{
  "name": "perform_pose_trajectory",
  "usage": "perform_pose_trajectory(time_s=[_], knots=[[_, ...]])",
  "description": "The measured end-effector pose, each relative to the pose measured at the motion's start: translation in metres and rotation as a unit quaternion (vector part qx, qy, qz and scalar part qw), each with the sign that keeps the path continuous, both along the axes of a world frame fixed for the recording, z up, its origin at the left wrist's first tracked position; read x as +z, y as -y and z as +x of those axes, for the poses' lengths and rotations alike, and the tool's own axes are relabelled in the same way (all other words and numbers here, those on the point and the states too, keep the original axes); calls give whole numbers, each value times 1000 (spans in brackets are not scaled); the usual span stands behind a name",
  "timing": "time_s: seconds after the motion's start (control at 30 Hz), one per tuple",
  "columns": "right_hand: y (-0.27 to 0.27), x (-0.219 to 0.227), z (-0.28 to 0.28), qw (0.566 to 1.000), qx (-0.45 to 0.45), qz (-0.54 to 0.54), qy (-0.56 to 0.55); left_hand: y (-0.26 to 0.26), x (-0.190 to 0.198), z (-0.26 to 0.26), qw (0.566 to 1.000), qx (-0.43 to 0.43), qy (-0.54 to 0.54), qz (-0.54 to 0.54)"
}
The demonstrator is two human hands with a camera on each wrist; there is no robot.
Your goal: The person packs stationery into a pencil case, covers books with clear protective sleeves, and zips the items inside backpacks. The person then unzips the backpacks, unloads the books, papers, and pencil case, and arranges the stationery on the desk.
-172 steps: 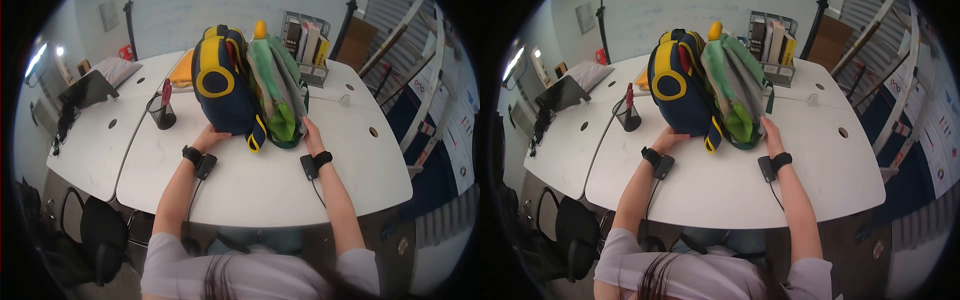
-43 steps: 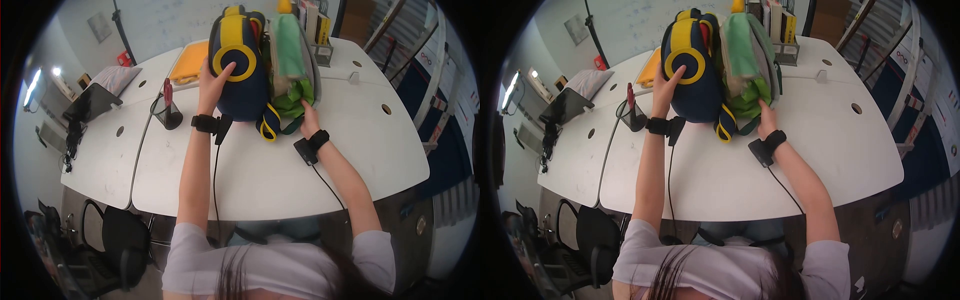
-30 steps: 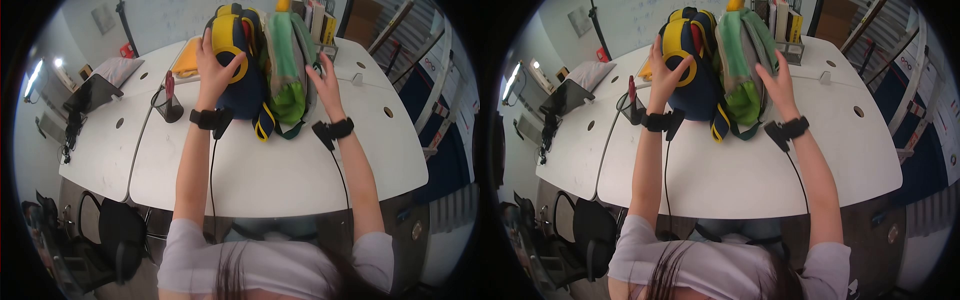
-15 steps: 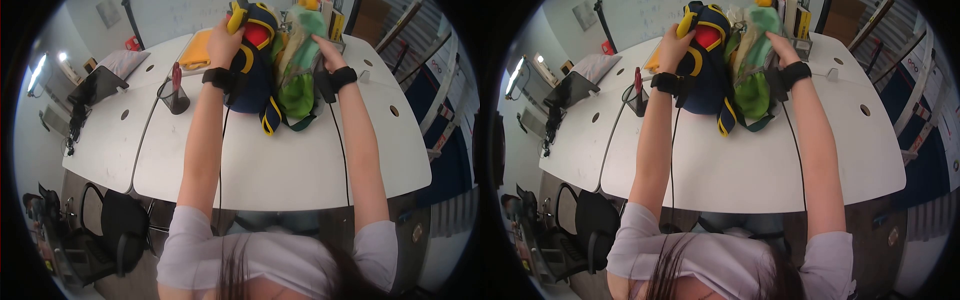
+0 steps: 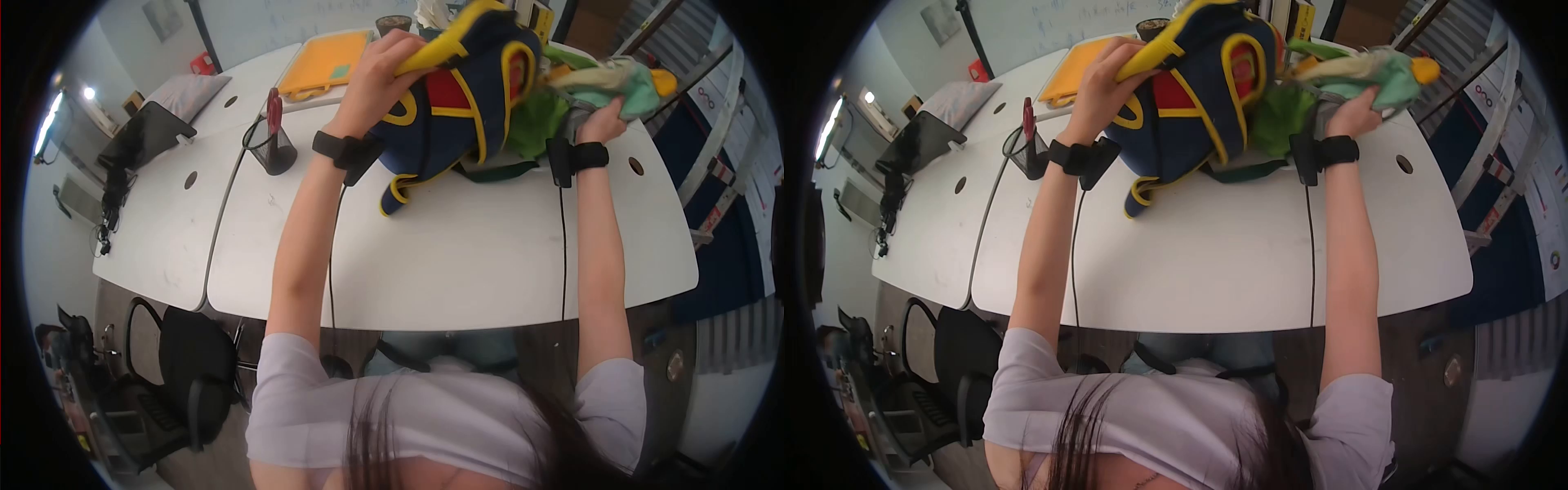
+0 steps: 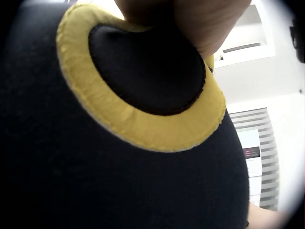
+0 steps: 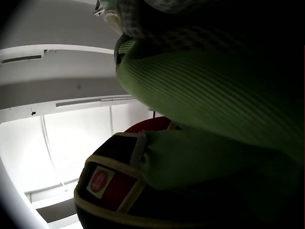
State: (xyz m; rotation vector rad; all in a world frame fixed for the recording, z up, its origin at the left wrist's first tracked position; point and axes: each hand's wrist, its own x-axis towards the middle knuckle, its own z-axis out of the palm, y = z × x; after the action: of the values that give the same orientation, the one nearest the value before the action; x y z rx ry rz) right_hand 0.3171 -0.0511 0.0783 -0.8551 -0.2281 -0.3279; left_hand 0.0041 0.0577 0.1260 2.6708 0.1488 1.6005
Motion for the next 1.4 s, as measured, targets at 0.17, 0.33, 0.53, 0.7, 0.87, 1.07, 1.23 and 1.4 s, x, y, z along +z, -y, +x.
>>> perform_pose_trajectory(time_s=[0.17, 0.33, 0.53, 0.7, 0.87, 1.07, 1.23, 1.4], knots=[[50, -10, 5, 998, 16, 54, -21, 32, -3, -2, 996, -32, -78, 27], [91, -31, 14, 994, 63, 65, -57, 76, -16, -29, 985, -83, -149, 27], [122, -66, 32, 979, 170, 76, -88, 125, -68, -44, 941, -97, -321, 37], [132, -79, 9, 927, 307, 126, -177, 94, -73, -34, 955, 5, -297, 13], [128, -90, -19, 839, 381, 97, -377, 39, -88, -21, 955, 61, -289, -24], [117, -78, -73, 754, 491, 29, -435, 7, -95, -24, 950, 131, -277, -57], [100, -76, -70, 778, 579, -104, -220, 20, -96, -42, 935, 123, -322, -77], [63, -60, -57, 792, 472, -380, 77, 33, -76, -65, 896, 17, -402, -188]])
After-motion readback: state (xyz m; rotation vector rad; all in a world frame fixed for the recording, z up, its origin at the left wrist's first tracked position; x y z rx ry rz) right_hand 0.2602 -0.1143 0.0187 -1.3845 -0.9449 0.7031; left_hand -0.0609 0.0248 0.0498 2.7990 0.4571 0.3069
